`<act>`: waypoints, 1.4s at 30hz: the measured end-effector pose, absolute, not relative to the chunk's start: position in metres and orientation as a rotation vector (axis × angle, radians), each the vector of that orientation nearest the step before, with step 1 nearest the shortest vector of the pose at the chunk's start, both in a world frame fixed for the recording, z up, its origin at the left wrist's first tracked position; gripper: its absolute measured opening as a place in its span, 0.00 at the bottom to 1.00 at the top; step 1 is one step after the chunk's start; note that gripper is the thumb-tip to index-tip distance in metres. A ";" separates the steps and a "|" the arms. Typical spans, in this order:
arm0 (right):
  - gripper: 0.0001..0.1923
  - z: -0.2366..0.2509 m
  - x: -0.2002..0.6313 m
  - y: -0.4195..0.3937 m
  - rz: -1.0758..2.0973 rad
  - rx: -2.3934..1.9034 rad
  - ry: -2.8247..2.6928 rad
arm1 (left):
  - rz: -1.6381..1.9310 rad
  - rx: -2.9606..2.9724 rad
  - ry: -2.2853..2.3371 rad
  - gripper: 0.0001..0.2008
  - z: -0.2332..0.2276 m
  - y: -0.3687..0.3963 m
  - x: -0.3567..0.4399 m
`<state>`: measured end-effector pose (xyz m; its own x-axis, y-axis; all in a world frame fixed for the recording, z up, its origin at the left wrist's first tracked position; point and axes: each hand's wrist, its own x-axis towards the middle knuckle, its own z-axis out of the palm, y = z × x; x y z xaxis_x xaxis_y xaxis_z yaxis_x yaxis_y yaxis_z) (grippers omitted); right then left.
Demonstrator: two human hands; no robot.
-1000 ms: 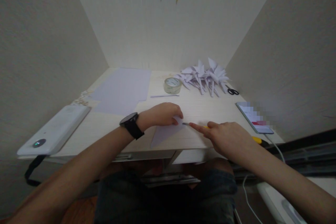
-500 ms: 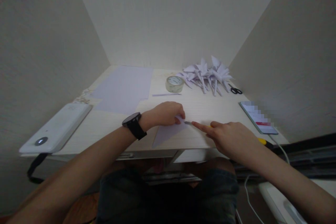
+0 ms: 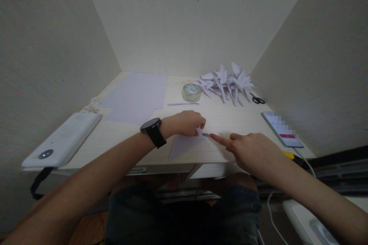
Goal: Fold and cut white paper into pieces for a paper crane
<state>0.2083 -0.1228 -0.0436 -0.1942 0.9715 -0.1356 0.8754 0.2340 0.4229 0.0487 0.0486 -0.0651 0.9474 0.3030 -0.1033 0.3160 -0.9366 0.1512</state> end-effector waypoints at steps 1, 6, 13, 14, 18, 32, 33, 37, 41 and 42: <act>0.38 -0.043 0.207 -0.123 0.359 1.701 2.145 | -0.154 2.941 0.481 0.15 -0.064 0.049 0.051; 0.37 -0.044 0.204 -0.124 0.365 1.708 2.130 | -0.228 3.006 0.444 0.15 -0.060 0.050 0.058; 0.38 -0.044 0.203 -0.126 0.339 1.727 2.099 | -0.361 3.027 0.412 0.11 -0.056 0.050 0.064; 0.38 -0.044 0.203 -0.126 0.335 1.728 2.102 | -0.372 3.022 0.410 0.11 -0.055 0.051 0.064; 0.37 -0.043 0.201 -0.126 0.316 1.735 2.097 | -0.316 2.988 0.604 0.25 -0.051 0.053 0.060; 0.38 -0.049 0.206 -0.128 0.303 1.757 2.128 | 0.407 1.674 1.146 0.13 -0.067 0.060 0.031; 0.37 -0.048 0.206 -0.128 0.299 1.758 2.133 | 0.429 1.622 1.117 0.10 -0.069 0.058 0.031; 0.35 -0.046 0.204 -0.128 0.272 1.767 2.135 | 0.365 1.534 1.000 0.09 -0.073 0.050 0.033; 0.36 -0.044 0.203 -0.127 0.268 1.769 2.116 | 0.259 1.622 0.907 0.12 -0.076 0.045 0.034; 0.36 -0.044 0.203 -0.127 0.272 1.767 2.116 | 0.263 1.680 0.910 0.13 -0.077 0.045 0.035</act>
<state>0.2031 -0.1268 -0.0437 -0.1460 0.9769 -0.1561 0.9056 0.1955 0.3763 0.0348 0.0452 -0.0773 0.6743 0.6826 -0.2818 0.4276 -0.0497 0.9026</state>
